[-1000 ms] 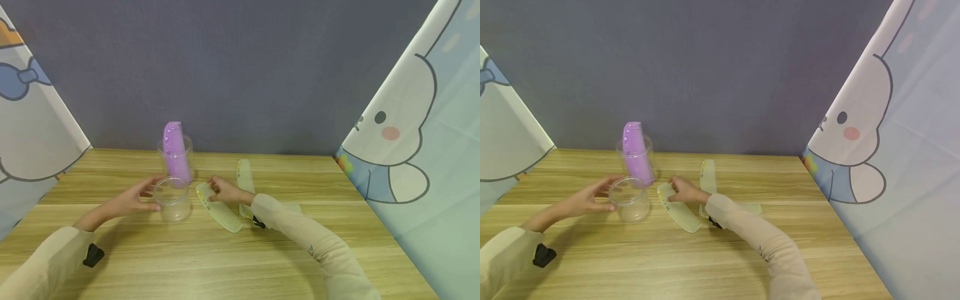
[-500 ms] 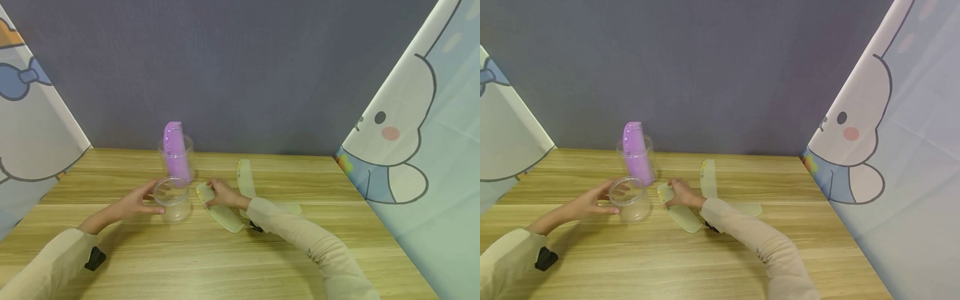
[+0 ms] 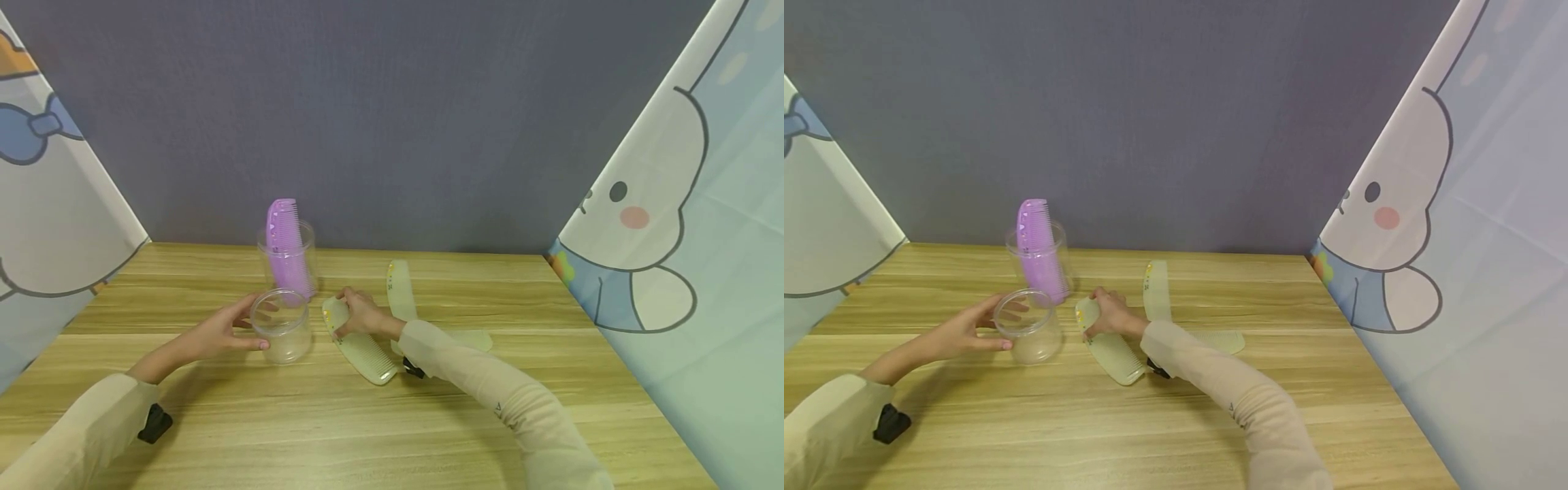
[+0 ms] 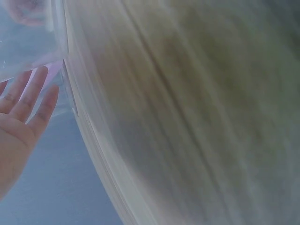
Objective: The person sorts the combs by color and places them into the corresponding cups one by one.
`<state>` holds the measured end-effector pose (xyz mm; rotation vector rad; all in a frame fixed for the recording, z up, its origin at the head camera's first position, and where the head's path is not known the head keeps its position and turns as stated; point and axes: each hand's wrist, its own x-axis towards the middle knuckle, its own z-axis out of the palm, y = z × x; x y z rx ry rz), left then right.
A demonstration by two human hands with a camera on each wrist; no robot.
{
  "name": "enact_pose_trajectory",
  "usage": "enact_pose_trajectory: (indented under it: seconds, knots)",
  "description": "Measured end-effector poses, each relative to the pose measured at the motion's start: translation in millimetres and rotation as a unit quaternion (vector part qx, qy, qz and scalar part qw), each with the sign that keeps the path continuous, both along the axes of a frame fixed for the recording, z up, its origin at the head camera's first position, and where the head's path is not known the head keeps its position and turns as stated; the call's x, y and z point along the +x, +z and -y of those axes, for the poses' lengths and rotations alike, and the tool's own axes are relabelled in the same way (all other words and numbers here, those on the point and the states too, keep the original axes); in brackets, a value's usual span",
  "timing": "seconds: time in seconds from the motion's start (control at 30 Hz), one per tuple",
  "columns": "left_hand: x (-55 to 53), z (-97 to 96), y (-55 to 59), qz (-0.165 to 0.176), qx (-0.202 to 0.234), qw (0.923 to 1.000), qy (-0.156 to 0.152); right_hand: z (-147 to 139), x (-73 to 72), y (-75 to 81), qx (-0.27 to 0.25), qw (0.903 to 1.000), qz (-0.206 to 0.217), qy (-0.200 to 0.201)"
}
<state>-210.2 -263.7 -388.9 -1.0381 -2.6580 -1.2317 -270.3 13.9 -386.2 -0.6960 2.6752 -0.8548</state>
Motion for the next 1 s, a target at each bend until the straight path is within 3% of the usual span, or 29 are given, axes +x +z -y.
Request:
enact_pose_trajectory:
  seconds: [0.33,0.67,1.0]
  knots:
    - [-0.6,1.0,-1.5,-0.01,0.002,0.9999,-0.007,1.5,-3.6,-2.2,-0.068,0.9966,0.041,-0.022]
    - [-0.8,0.7,-0.9,-0.009,0.0,0.9999,-0.006,-1.1,-6.4,0.2,-0.182,0.9737,0.123,-0.06]
    - [-1.3,0.8,-1.8,-0.008,0.008,0.9999,-0.012,-0.5,-7.7,8.0,-0.221,0.9616,0.141,-0.082]
